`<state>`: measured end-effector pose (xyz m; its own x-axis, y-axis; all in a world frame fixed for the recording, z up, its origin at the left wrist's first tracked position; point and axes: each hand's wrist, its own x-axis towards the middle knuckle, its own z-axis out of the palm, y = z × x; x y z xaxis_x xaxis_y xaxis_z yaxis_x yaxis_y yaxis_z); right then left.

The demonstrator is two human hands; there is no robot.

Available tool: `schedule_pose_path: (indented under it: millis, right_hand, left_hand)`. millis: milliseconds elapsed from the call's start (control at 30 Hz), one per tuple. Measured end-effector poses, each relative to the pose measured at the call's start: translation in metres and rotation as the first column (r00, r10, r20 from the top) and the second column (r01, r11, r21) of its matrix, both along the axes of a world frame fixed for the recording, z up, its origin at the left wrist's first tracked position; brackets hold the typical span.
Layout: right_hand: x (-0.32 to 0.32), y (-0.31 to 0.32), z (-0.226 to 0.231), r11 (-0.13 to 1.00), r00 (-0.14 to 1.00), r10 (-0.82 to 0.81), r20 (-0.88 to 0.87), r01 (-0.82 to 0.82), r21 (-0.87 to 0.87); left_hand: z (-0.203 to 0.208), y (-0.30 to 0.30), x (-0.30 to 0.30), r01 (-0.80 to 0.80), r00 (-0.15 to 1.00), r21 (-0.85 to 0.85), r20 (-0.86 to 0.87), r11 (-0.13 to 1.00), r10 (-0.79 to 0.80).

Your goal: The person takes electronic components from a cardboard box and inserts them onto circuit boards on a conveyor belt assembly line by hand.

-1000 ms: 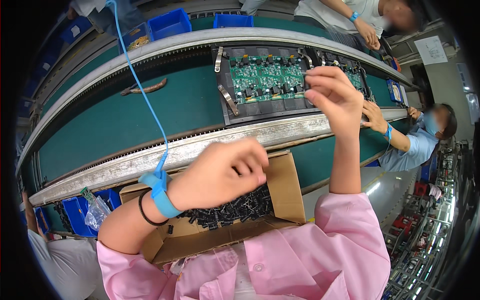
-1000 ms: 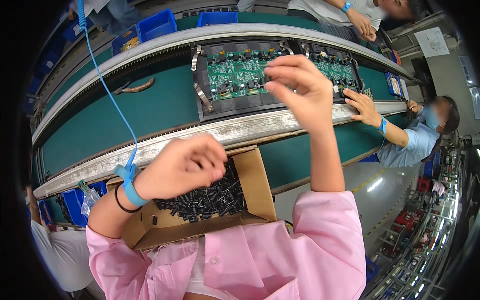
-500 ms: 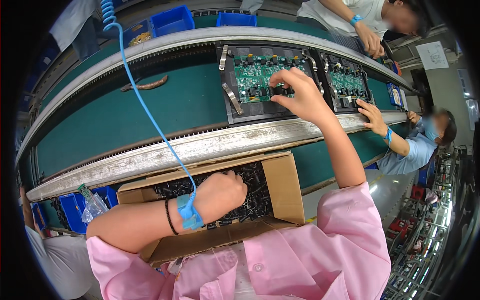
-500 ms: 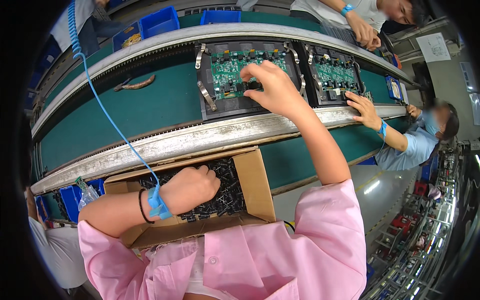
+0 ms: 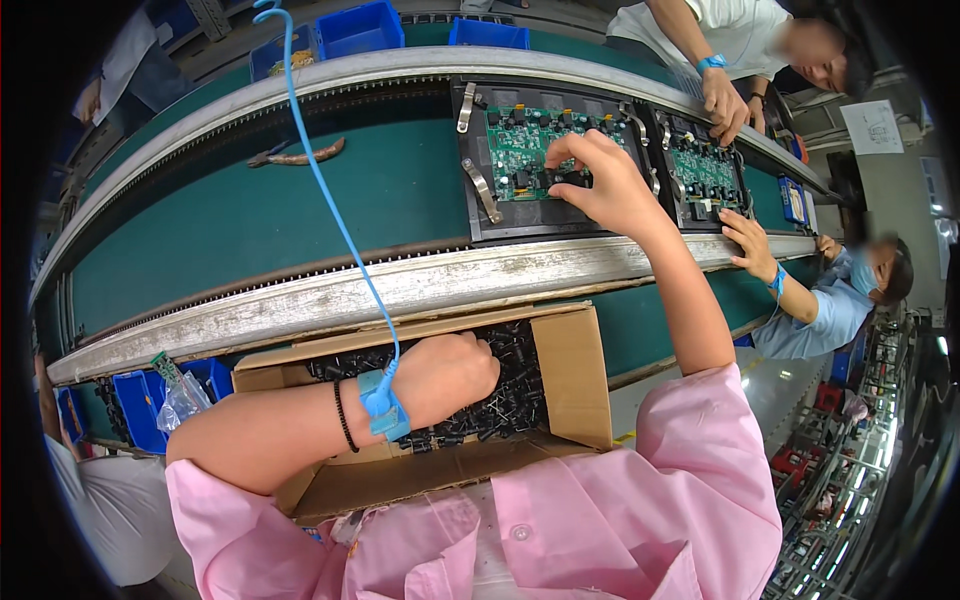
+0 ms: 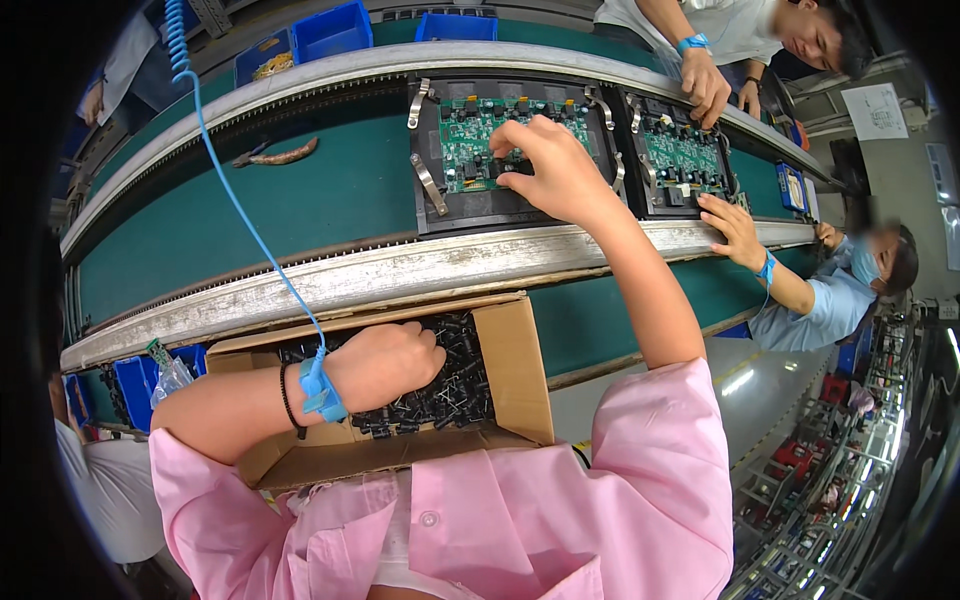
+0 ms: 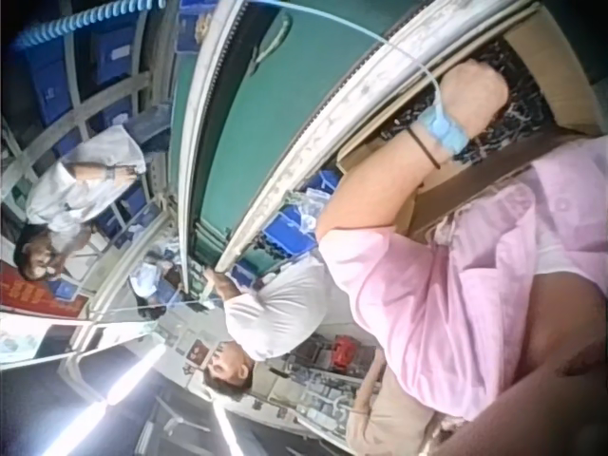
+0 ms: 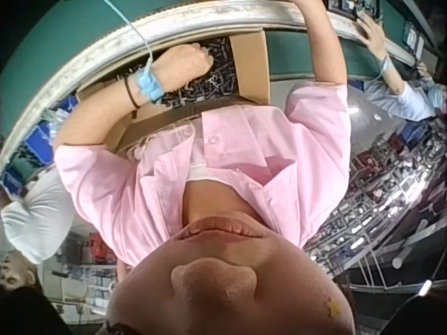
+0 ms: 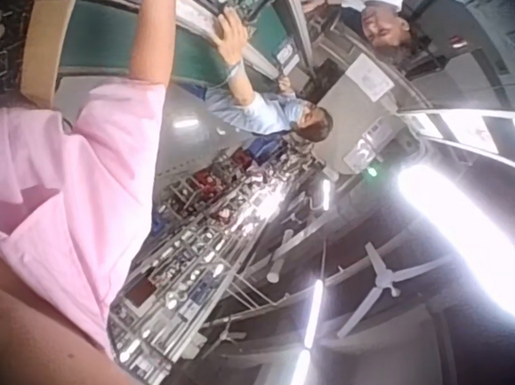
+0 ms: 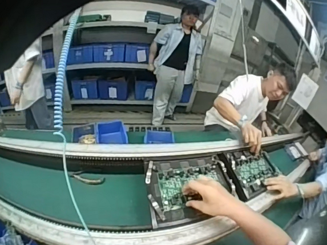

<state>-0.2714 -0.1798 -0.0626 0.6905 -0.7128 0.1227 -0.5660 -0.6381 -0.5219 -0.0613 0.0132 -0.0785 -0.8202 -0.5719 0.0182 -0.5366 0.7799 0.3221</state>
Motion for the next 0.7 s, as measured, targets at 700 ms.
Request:
schedule_pose_path:
  millis: [700]
  right_hand:
    - [0.007, -0.002, 0.003, 0.999, 0.995, -0.005, -0.103, 0.000, -0.046]
  left_hand:
    - [-0.012, 0.001, 0.006, 0.018, 0.999, 0.018, -0.050, 1.000, -0.017]
